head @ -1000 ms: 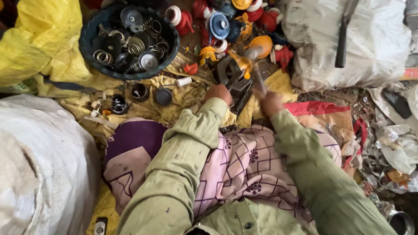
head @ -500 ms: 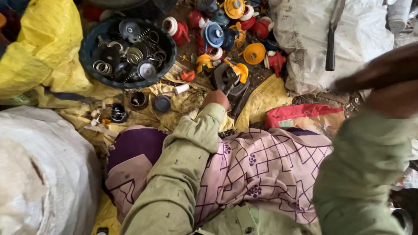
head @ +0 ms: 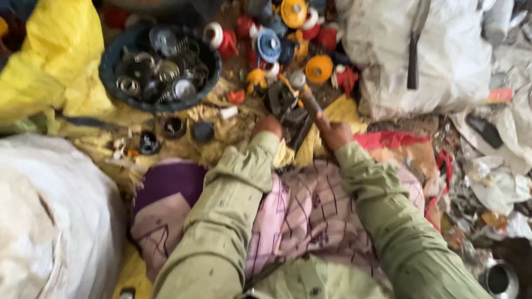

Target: The person sits on the floor and uses a hammer and pliers to break apart and manipulate small yellow plastic parts. They repeatedly strike the parts with the hammer and use pliers to pull or adjust pieces.

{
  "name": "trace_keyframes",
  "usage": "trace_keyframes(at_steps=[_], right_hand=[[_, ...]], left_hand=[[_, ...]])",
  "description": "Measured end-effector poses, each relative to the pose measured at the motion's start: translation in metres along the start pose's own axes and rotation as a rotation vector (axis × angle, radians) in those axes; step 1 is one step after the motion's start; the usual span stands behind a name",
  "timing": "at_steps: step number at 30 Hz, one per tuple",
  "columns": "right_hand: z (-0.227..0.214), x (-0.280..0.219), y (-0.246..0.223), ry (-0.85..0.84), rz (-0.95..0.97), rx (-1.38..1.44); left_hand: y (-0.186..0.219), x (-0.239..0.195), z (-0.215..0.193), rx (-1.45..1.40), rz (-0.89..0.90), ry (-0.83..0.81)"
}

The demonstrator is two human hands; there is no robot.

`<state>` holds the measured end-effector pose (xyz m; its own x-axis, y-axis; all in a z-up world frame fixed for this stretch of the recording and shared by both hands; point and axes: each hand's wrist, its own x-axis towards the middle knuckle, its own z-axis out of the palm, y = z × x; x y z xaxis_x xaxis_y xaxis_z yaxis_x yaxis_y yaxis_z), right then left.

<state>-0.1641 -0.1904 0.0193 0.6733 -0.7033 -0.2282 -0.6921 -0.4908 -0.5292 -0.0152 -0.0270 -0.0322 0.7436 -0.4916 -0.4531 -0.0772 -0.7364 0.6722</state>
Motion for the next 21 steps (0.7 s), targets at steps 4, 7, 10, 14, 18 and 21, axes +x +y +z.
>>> trace_keyframes(at_steps=[4, 7, 10, 14, 18, 21], right_hand=[[-0.037, -0.026, -0.024, 0.223, -0.210, 0.069], [-0.092, -0.048, -0.016, 0.392, -0.333, 0.445], [-0.140, -0.049, -0.017, 0.534, -0.497, 0.553], [-0.157, -0.021, -0.015, 0.621, -0.616, 0.562], [-0.094, 0.037, 0.016, 0.576, -0.429, 0.265], [-0.028, 0.079, 0.044, 0.367, -0.201, -0.212]], left_hand=[[-0.006, 0.001, -0.018, 0.020, -0.027, -0.025], [-0.003, -0.004, -0.011, 0.036, -0.039, 0.003], [0.001, -0.002, -0.013, 0.025, -0.047, 0.060], [0.002, -0.001, -0.019, 0.012, -0.045, 0.019], [0.005, -0.004, -0.021, 0.014, -0.047, 0.024], [0.007, -0.003, -0.023, -0.026, -0.068, 0.013]])
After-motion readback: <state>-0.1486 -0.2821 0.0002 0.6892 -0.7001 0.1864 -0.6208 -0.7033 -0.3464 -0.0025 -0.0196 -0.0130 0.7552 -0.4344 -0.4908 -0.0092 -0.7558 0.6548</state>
